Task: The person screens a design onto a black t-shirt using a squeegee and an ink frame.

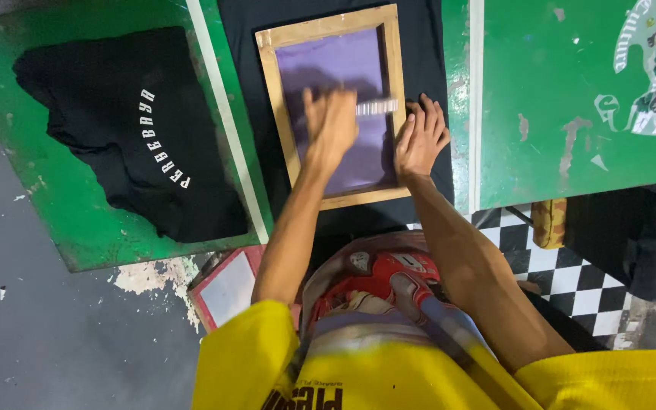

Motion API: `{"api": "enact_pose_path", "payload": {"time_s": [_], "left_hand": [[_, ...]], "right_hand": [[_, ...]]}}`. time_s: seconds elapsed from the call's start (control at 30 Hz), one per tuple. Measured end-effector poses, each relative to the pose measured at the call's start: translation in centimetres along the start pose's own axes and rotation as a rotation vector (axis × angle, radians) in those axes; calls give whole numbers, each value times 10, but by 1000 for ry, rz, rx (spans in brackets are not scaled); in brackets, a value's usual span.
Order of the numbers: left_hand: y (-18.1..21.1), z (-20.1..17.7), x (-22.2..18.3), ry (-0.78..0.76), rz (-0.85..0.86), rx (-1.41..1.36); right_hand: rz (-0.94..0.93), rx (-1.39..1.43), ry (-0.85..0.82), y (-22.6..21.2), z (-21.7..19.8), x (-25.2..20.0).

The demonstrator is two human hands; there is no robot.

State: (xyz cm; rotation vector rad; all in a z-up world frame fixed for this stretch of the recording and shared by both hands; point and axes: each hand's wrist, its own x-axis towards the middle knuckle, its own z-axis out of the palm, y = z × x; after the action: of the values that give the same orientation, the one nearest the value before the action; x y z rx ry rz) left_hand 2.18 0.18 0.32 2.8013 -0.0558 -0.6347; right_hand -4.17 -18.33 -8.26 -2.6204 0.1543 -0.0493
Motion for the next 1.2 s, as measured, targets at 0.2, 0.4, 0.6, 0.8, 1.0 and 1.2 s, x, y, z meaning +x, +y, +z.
{"api": "enact_pose_path", "payload": {"time_s": [0.2,0.4,0.6,0.8,1.0,1.2], "left_hand": [[-23,37,80,422,13,71],[-12,82,-1,484,77,152],[14,134,-146,342,102,151],[18,113,-140,272,64,33],[-5,40,-58,20,101,-111],[-22,33,56,357,23,48]], "right_hand": [[-11,10,13,0,-2,0],[-7,18,0,-3,-5,3],[1,57,-11,0,-3,2],[-5,20,-16,-4,-3,2],[-6,-22,28,10,9,1],[6,23,3,1,0,0]]}}
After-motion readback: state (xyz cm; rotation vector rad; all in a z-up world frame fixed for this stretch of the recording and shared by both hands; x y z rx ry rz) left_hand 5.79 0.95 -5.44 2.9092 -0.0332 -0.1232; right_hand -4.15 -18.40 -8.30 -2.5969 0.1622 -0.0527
